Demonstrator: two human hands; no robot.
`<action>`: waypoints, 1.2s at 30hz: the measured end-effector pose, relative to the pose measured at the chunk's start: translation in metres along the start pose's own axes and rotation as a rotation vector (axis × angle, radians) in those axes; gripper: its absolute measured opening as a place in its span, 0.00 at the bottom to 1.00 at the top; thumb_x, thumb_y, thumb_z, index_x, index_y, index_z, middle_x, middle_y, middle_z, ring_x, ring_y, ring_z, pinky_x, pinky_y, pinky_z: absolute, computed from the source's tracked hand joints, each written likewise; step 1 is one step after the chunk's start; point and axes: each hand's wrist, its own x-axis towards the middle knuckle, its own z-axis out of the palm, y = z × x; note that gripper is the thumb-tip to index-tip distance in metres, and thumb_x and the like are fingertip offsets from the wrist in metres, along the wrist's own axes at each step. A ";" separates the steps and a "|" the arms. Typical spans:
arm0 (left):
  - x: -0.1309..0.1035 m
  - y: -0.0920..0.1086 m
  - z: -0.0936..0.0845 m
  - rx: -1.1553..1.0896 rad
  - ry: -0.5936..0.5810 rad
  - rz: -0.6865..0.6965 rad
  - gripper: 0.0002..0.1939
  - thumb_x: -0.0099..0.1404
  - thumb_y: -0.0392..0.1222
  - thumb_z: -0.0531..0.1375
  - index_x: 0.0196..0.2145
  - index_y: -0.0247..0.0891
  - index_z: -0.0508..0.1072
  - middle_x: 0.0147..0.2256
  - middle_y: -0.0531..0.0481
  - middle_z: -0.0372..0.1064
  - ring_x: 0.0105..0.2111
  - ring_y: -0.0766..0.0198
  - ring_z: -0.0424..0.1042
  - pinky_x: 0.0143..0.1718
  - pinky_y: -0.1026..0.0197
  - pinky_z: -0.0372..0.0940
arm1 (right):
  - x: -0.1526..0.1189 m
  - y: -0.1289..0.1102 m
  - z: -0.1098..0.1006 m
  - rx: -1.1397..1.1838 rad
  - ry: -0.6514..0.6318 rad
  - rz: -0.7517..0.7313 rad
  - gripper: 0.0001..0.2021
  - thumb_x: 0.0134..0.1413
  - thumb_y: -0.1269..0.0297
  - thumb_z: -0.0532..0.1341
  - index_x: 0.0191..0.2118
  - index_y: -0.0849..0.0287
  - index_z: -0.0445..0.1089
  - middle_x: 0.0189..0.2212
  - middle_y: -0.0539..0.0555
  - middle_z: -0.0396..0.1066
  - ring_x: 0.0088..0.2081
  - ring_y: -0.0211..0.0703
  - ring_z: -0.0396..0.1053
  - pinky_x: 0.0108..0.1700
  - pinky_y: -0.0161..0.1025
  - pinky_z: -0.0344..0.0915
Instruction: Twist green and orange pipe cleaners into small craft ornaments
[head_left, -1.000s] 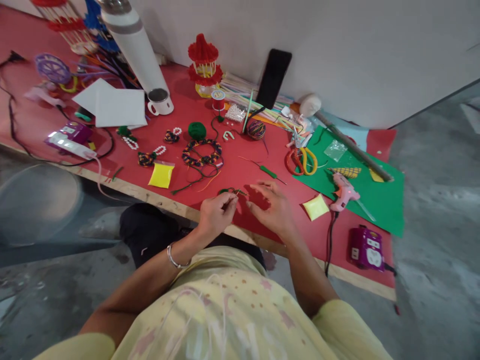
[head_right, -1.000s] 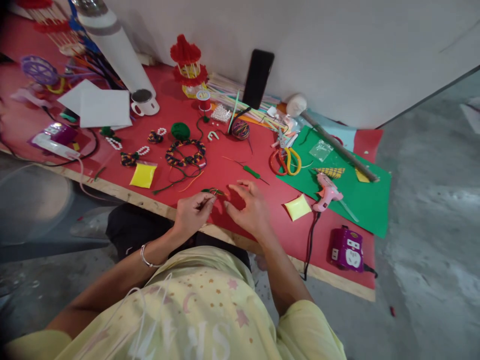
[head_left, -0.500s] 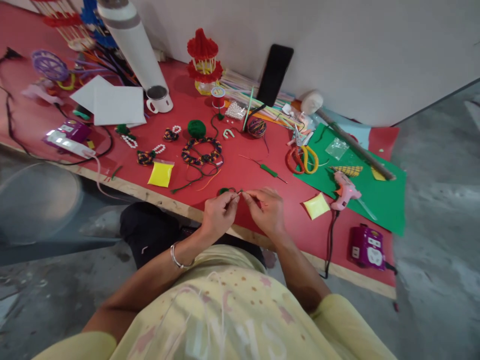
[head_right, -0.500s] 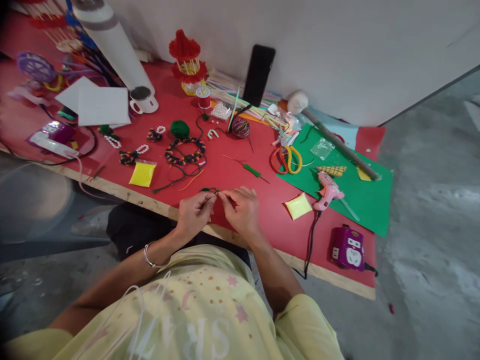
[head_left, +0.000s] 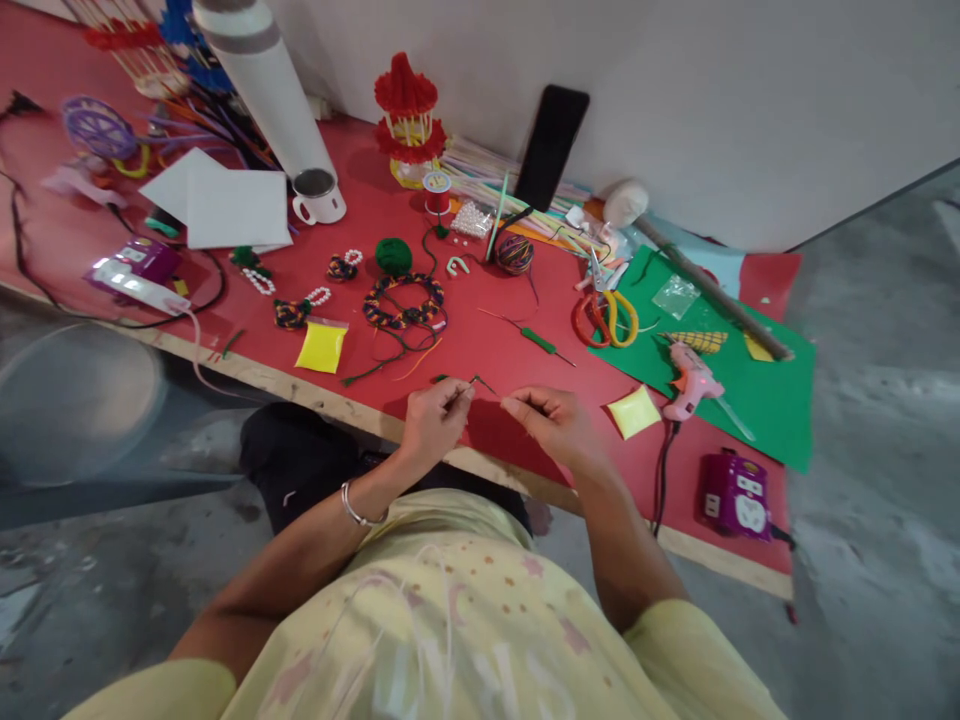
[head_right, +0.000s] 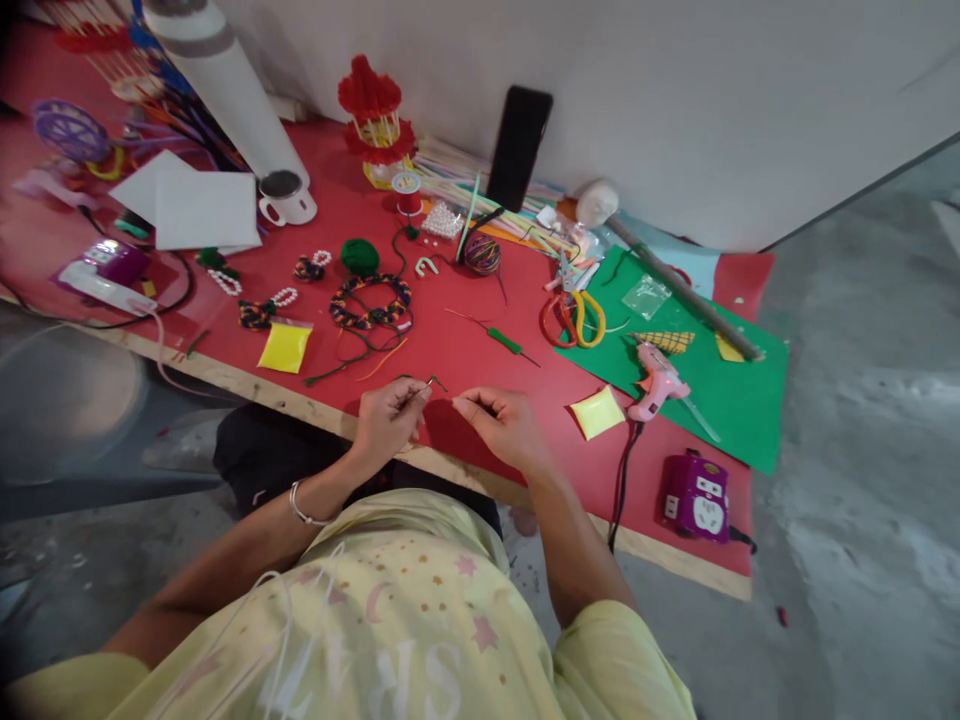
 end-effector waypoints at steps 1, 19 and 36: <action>0.000 -0.001 0.001 0.000 -0.004 -0.004 0.13 0.70 0.46 0.57 0.32 0.37 0.74 0.18 0.56 0.65 0.16 0.72 0.62 0.19 0.69 0.55 | -0.001 0.001 0.000 -0.019 -0.013 -0.022 0.13 0.61 0.53 0.62 0.34 0.56 0.76 0.25 0.47 0.70 0.27 0.35 0.64 0.30 0.34 0.59; -0.009 -0.005 0.001 0.104 0.039 0.196 0.07 0.67 0.39 0.58 0.37 0.38 0.77 0.27 0.50 0.76 0.25 0.68 0.72 0.30 0.68 0.65 | 0.025 0.005 0.028 0.020 0.145 -0.067 0.10 0.55 0.57 0.64 0.37 0.56 0.79 0.31 0.52 0.79 0.29 0.39 0.71 0.34 0.36 0.66; -0.007 -0.008 0.005 0.130 0.099 0.193 0.10 0.66 0.37 0.58 0.41 0.37 0.79 0.31 0.48 0.78 0.27 0.66 0.75 0.32 0.66 0.68 | 0.022 0.004 0.029 -0.152 0.192 -0.206 0.11 0.58 0.55 0.64 0.37 0.56 0.77 0.33 0.53 0.77 0.28 0.37 0.67 0.31 0.36 0.64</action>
